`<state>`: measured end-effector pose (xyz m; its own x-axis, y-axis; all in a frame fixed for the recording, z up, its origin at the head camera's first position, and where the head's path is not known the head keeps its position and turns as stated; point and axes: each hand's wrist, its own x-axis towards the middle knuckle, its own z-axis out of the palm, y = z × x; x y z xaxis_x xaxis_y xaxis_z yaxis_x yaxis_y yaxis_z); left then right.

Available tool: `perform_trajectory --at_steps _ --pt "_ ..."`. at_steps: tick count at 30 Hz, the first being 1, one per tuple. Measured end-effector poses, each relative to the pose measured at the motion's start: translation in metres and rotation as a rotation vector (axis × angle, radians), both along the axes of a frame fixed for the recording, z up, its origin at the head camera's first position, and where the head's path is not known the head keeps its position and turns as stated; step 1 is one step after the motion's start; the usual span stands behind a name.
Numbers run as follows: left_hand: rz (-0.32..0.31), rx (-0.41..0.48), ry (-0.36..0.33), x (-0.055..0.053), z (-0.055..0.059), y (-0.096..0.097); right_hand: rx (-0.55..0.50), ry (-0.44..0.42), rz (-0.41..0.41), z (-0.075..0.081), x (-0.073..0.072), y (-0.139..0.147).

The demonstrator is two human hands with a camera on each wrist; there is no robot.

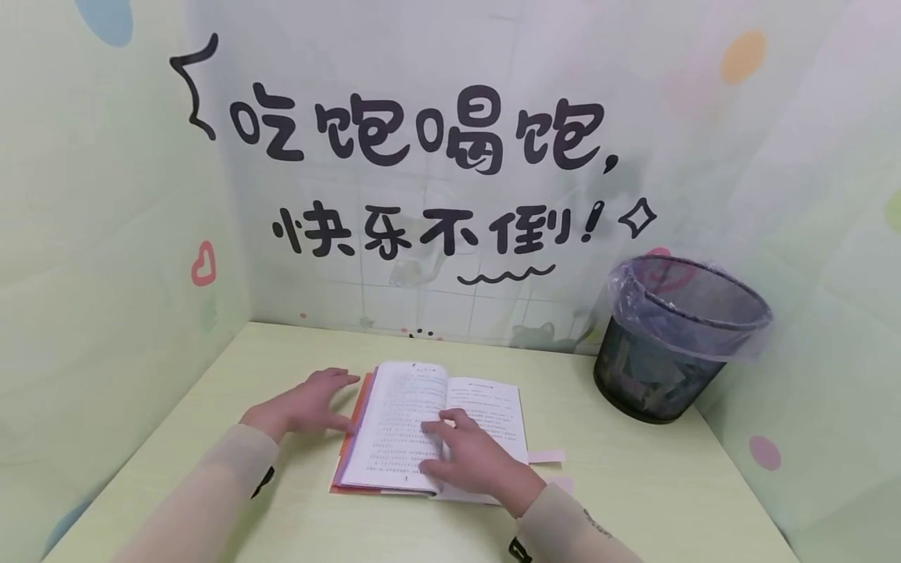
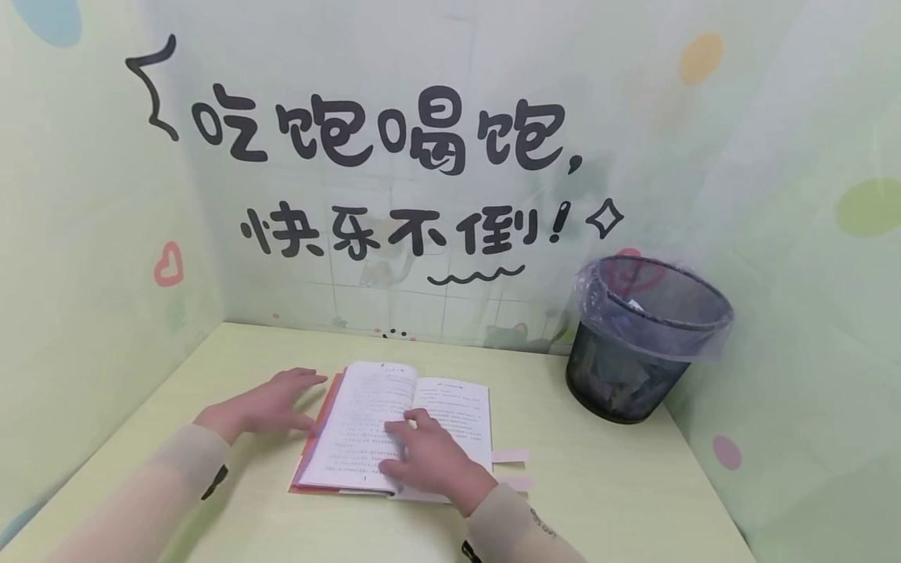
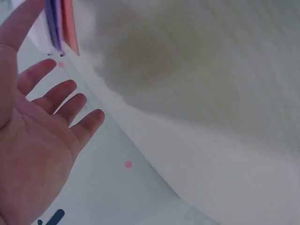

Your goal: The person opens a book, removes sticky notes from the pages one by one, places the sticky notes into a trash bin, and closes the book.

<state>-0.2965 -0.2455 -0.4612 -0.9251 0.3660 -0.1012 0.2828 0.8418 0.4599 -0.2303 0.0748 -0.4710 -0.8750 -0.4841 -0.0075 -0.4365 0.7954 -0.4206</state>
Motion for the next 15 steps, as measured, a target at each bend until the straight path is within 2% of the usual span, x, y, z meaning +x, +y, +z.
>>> perform_trajectory --at_steps 3,6,11,15 --pt "-0.028 0.051 0.009 0.0 0.006 0.015 0.063 0.055 0.011 -0.001 0.0 -0.005" --pt "-0.093 0.086 -0.001 0.002 0.009 0.037 0.104 0.101 0.022 0.0 0.002 -0.008" --pt "-0.201 0.104 -0.034 0.006 0.009 0.073 0.11 0.114 0.032 0.003 0.004 -0.011" --pt "-0.25 0.085 -0.039 0.008 0.007 0.092 0.106 0.121 0.034 0.001 0.005 -0.012"
